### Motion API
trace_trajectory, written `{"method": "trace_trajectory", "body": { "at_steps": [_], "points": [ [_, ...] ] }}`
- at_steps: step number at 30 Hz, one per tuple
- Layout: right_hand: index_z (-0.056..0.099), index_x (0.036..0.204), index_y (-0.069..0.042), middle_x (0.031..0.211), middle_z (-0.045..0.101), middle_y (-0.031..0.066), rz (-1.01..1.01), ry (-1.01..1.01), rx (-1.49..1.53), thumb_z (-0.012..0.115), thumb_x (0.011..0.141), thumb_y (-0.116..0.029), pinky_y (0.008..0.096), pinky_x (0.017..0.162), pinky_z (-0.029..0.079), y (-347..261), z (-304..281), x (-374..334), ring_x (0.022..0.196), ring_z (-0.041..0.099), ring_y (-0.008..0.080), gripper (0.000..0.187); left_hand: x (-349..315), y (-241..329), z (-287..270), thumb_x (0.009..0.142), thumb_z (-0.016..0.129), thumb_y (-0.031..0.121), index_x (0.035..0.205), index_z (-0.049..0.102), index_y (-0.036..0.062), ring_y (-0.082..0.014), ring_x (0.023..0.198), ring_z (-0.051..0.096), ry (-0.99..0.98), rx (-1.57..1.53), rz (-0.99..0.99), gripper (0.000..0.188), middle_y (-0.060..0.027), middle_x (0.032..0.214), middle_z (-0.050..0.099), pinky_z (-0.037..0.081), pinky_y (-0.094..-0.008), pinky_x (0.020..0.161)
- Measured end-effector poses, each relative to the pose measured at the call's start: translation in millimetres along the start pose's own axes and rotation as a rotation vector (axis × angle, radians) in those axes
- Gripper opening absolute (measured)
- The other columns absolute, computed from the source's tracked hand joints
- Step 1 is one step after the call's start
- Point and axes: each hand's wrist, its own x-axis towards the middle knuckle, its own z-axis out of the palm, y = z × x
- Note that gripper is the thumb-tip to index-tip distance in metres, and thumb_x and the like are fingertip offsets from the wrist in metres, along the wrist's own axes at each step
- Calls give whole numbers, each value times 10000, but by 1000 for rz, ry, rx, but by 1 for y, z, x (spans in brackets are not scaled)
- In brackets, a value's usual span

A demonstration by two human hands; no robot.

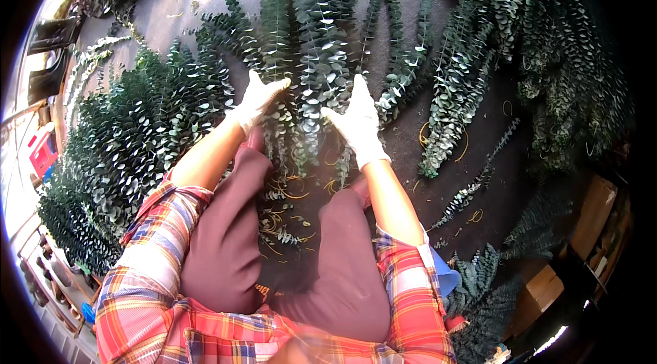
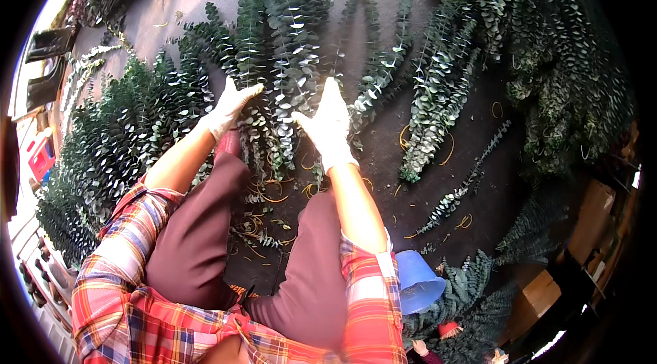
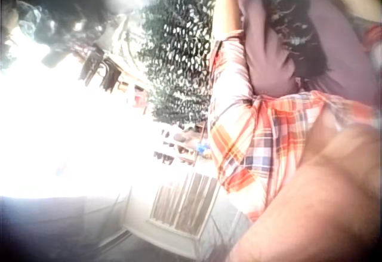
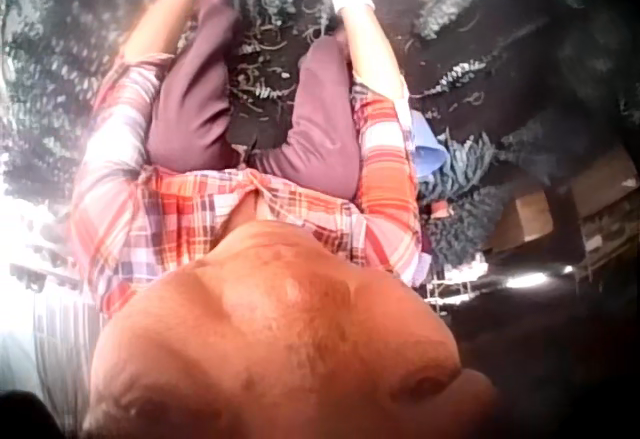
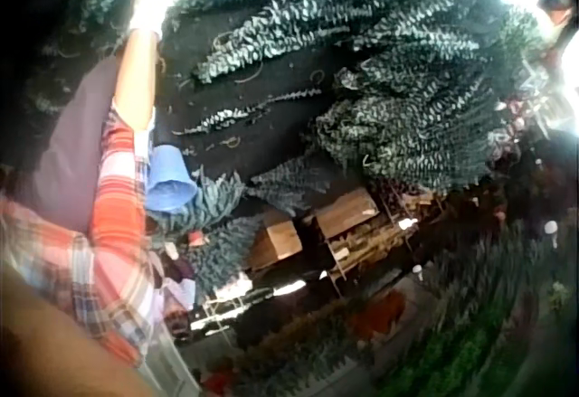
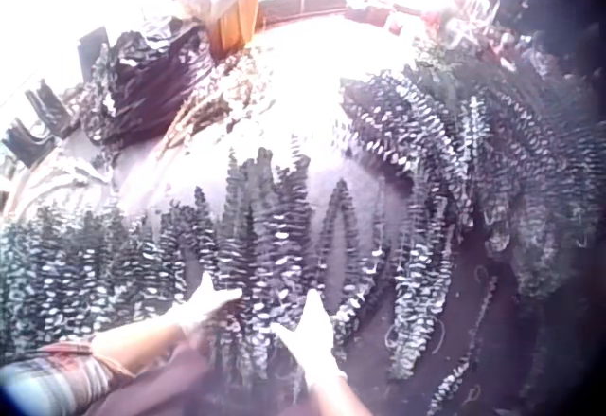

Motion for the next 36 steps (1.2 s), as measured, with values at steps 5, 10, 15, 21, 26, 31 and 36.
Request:
{"method": "trace_trajectory", "body": {
  "at_steps": [5, 10, 15, 21, 26, 31, 36],
  "points": [
    [303, 1405, -60, 1216, 539, 231, 559, -142, 164, 730, 707, -248, 379, 937, 430, -8, -5, 30, 1092, 543, 358, 839, -6, 3, 11, 821, 627, 57, 1119, 549, 20, -146, 874, 609, -164, -258, -215, 310, -55, 1010, 626, 504, -285, 806],
    [594, 1113, -54, 899, 631, 6, 602, 247, 742, 654, 805, -101, 200, 591, 438, 73, -14, -4, 693, 539, 72, 317, -17, 9, 20, 848, 608, 102, 1035, 592, 42, -157, 932, 601, -416, -574, -387, 197, -57, 978, 640, 505, -344, 846],
    [618, 1030, -43, 872, 631, -5, 640, 301, 715, 642, 809, -62, 207, 619, 424, 85, -21, -32, 708, 526, 52, 224, -11, -8, 9, 909, 533, 194, 1058, 602, 20, -226, 909, 642, -338, -659, -579, 238, -104, 986, 665, 519, -369, 832],
    [621, 1011, -39, 785, 624, 5, 511, 410, 802, 639, 804, -63, 195, 551, 439, 60, -29, -34, 632, 559, 62, 209, -17, -15, -13, 905, 510, 199, 995, 564, 80, -171, 625, 606, -22, -404, -352, 159, -52, 805, 614, 540, -347, 489],
    [605, 996, -41, 707, 585, -1, 569, 283, 955, 640, 811, -69, 190, 473, 412, 7, -35, -20, 543, 523, 59, 190, -19, -38, -31, 911, 513, 191, 1014, 555, 63, -143, 575, 563, 50, -425, -175, 169, -38, 793, 594, 511, -308, 479],
    [530, 1120, 16, 958, 618, 73, 489, 61, 443, 715, 758, -112, 291, 758, 473, 11, 2, -7, 813, 565, 166, 426, -26, -6, -6, 875, 578, 140, 1061, 519, 29, -108, 575, 535, 18, -262, -116, 225, -45, 807, 583, 539, -300, 499],
    [542, 1155, 3, 990, 636, 84, 528, -140, 364, 737, 724, -166, 301, 795, 469, 11, 7, 0, 866, 589, 180, 502, -29, -2, -10, 835, 589, 91, 1155, 501, 69, -96, 625, 559, -54, -212, -217, 333, -12, 819, 595, 513, -243, 521]
  ]
}}
